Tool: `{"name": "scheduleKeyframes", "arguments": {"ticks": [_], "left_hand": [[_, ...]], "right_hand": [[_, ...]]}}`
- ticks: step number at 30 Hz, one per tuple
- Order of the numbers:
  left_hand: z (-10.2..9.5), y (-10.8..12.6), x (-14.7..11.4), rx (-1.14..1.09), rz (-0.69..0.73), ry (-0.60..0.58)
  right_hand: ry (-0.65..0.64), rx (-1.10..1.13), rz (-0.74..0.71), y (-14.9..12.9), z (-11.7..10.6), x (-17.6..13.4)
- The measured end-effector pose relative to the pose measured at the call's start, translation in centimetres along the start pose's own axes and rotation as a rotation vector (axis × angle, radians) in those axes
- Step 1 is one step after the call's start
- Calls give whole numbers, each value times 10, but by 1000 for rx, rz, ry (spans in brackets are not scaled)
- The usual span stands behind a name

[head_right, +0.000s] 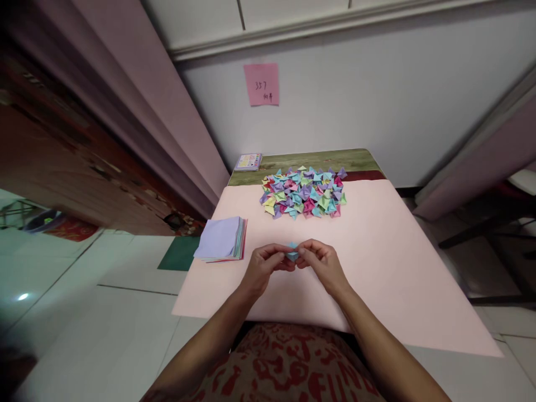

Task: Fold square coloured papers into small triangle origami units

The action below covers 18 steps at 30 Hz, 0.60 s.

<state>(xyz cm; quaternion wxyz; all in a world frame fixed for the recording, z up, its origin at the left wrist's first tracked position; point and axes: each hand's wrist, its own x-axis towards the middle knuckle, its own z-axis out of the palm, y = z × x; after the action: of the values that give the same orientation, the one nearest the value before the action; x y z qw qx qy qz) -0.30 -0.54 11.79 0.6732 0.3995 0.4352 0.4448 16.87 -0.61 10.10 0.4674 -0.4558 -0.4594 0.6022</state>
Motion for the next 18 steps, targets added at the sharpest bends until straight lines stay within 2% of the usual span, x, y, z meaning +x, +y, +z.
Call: {"name": "scheduleKeyframes", "arguments": {"ticks": [6, 9, 13, 18], "left_hand": [[-1, -6, 2, 100, 71, 47], [-1, -7, 1, 193, 158, 63], [-2, -5, -3, 476, 311, 79], [-5, -7, -4, 792, 482, 63]], "right_hand": [[-5, -79, -61, 3, 5, 0], [49, -250, -144, 5, 5, -2], [127, -510, -290, 4, 3, -5], [100, -803, -395, 6, 1, -6]]}}
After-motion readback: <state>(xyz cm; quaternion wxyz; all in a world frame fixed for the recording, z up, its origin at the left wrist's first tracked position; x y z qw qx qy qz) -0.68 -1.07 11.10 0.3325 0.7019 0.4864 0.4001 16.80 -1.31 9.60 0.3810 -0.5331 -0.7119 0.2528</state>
